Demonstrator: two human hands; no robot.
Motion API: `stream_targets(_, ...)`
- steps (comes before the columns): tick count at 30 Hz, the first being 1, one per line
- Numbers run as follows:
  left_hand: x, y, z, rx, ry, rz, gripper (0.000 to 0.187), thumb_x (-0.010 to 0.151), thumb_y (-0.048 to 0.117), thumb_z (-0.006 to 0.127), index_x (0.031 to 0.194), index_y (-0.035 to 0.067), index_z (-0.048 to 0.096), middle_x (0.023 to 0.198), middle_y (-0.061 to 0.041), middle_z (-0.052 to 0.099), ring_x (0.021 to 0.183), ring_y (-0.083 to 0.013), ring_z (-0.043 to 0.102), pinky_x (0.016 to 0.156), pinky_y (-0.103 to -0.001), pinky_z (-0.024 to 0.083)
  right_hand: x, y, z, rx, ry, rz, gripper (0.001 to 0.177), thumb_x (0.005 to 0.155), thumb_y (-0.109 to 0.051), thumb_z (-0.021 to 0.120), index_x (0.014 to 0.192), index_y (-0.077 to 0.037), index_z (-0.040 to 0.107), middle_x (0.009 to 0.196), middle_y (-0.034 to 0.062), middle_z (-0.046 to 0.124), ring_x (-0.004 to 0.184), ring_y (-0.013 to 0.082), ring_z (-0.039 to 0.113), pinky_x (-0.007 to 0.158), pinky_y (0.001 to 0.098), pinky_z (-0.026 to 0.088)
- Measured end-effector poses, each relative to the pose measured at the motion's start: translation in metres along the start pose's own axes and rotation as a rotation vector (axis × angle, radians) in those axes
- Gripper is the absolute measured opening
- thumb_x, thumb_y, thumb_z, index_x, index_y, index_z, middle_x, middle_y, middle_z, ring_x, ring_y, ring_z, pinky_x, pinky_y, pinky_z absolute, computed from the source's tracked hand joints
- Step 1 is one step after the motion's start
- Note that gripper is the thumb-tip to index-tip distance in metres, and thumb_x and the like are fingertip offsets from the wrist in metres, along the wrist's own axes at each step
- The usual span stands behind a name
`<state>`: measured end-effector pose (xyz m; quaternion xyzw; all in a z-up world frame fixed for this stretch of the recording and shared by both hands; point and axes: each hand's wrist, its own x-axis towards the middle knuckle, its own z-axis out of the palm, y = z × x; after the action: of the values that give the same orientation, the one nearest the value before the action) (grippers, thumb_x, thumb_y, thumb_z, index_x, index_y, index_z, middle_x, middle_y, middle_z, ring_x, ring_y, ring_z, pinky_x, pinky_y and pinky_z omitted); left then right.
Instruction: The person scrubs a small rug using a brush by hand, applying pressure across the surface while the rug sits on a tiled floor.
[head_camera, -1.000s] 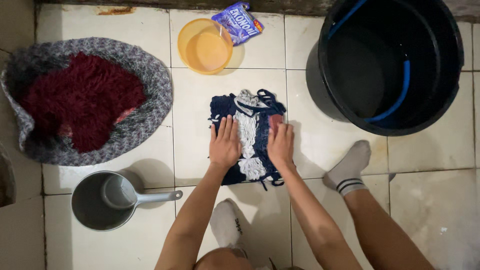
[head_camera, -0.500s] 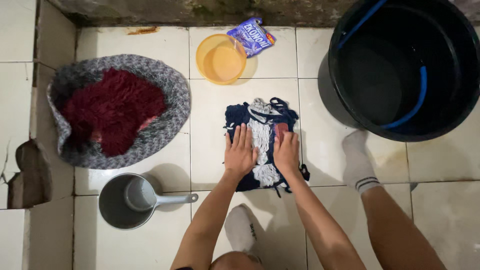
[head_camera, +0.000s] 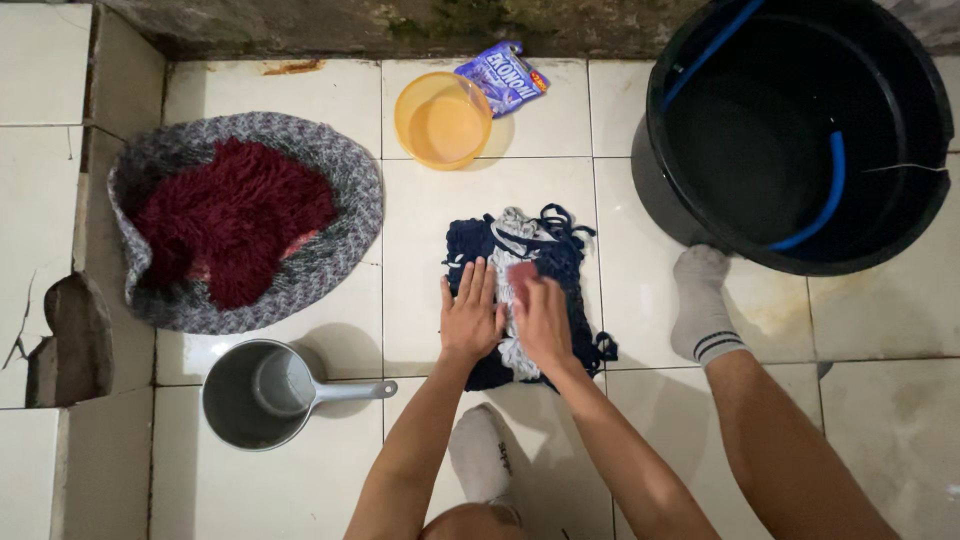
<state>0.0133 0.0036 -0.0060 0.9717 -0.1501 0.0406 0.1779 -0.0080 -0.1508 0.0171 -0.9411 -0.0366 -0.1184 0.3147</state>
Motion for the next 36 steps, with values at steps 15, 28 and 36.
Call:
stream_targets(15, -0.001, -0.001, -0.001, 0.042, -0.037, -0.026, 0.069, 0.094, 0.042, 0.052, 0.152, 0.007, 0.042, 0.166, -0.012, 0.034, 0.153, -0.0265, 0.031, 0.117, -0.073, 0.014, 0.028, 0.0, 0.017, -0.146, -0.108, -0.01, 0.03, 0.096, -0.028, 0.062, 0.113, -0.004, 0.056, 0.119, 0.0245, 0.055, 0.101, 0.0463, 0.057, 0.081, 0.055, 0.051)
stream_targets(28, 0.004, -0.002, -0.013, 0.048, -0.065, -0.014, 0.075, 0.092, 0.045, 0.054, 0.154, 0.006, 0.039, 0.165, -0.012, 0.031, 0.153, -0.0262, 0.028, 0.116, -0.075, 0.012, 0.044, 0.002, 0.029, -0.101, -0.147, -0.03, 0.033, 0.1, -0.027, 0.059, 0.122, -0.002, 0.054, 0.129, 0.0255, 0.053, 0.11, 0.0447, 0.055, 0.085, 0.0548, 0.05)
stream_targets(36, -0.003, -0.003, -0.011, 0.074, -0.052, -0.076, 0.073, 0.096, 0.049, 0.051, 0.154, 0.005, 0.039, 0.166, -0.009, 0.03, 0.153, -0.0247, 0.028, 0.116, -0.075, 0.01, 0.081, 0.036, -0.006, -0.239, -0.075, 0.195, 0.037, 0.098, -0.026, 0.064, 0.126, -0.005, 0.054, 0.122, 0.024, 0.053, 0.109, 0.0457, 0.055, 0.087, 0.0559, 0.049)
